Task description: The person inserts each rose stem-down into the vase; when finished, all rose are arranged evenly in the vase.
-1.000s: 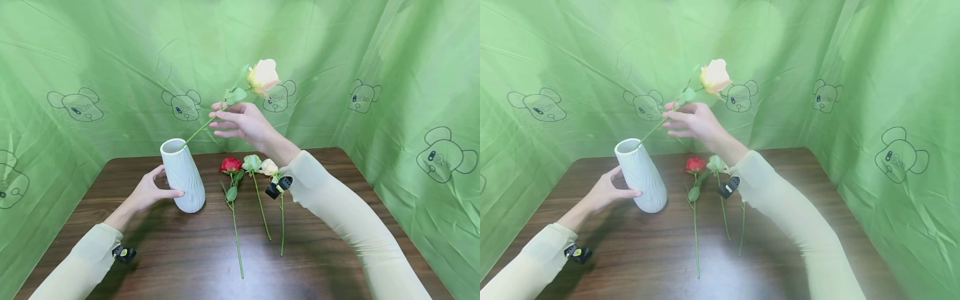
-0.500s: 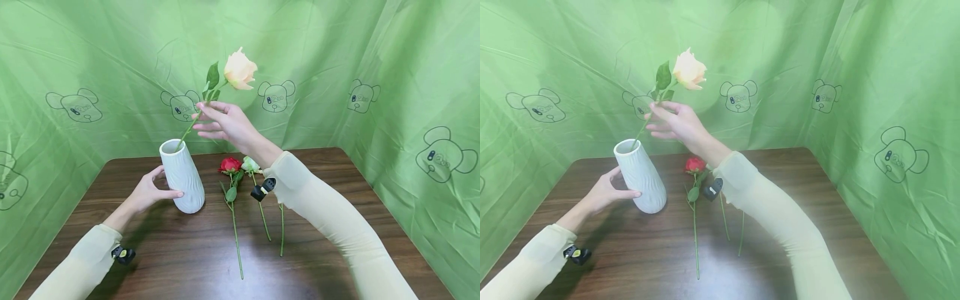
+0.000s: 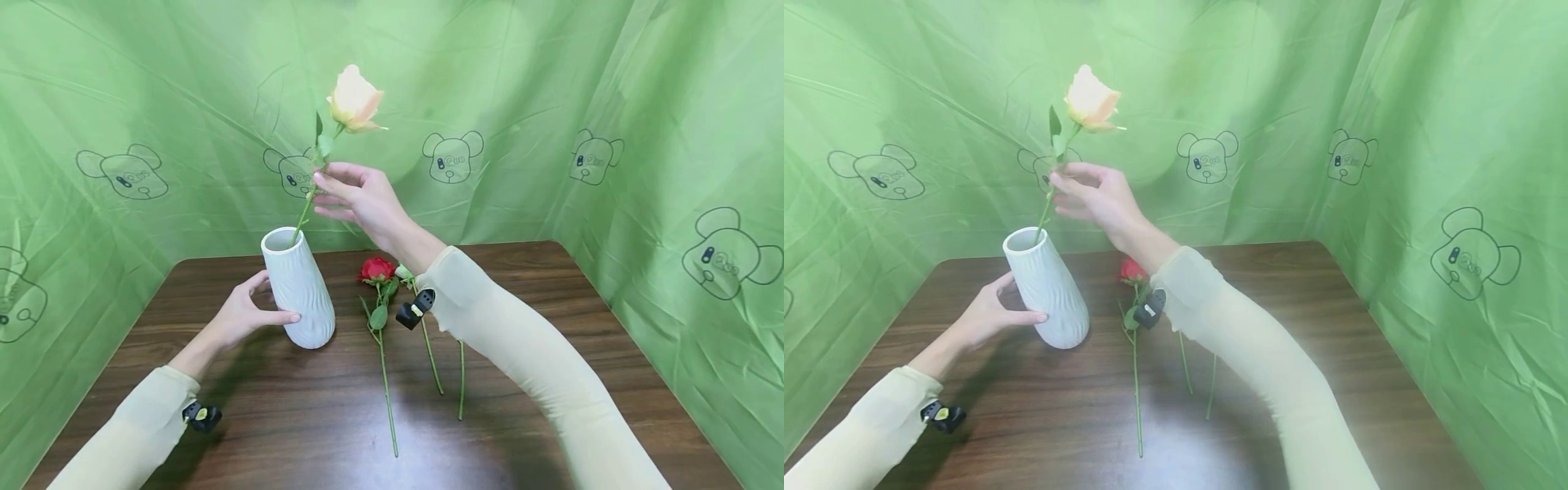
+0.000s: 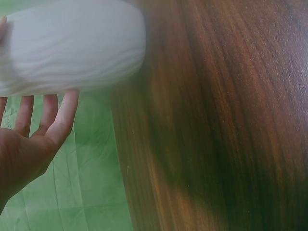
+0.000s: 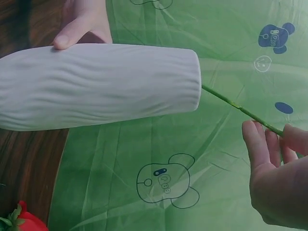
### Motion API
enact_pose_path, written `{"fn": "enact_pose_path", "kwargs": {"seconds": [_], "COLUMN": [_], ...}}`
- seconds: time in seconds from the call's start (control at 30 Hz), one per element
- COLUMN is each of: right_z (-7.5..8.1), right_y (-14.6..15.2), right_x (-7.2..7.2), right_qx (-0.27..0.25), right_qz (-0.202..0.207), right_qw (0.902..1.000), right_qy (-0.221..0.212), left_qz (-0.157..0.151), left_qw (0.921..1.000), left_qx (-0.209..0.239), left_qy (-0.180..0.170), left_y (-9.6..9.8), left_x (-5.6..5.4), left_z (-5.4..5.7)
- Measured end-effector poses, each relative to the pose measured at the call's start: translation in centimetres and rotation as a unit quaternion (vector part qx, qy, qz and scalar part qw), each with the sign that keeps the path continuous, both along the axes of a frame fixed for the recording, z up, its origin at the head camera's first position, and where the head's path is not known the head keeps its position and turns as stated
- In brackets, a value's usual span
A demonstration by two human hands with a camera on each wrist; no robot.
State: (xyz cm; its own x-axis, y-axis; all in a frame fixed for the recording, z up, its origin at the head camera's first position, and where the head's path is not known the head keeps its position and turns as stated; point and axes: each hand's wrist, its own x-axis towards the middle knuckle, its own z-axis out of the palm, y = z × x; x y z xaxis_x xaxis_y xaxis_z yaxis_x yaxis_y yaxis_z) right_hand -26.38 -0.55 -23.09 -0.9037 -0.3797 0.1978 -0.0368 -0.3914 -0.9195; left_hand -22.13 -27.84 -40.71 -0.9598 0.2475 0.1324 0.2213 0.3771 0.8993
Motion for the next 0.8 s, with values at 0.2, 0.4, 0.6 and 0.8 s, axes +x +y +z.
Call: {"fn": "enact_pose_path", "kwargs": {"seconds": [0.2,0.4,0.6,0.8], "right_z": [-0.2,0.0,-0.2,-0.6], "right_y": [-0.9,-1.9,-2.6,-3.2], "right_x": [-0.1,0.1,-0.1,-0.4], "right_qx": [0.02,0.043,0.041,0.06], "right_qz": [-0.002,0.002,0.009,0.01], "right_qw": [0.9997,0.9989,0.999,0.9979], "right_qy": [0.013,0.016,0.01,0.021], "left_qz": [0.0,-0.001,-0.001,-0.001], "left_qw": [1.0,1.0,1.0,1.0], "left_qx": [0.003,-0.003,-0.004,-0.002], "left_qy": [0.002,0.009,0.002,0.0], "left_y": [0.1,0.0,-0.1,-0.2], "left_x": [0.0,0.0,-0.1,-0.2], "left_z": [0.0,0.0,0.0,-0.1]}}
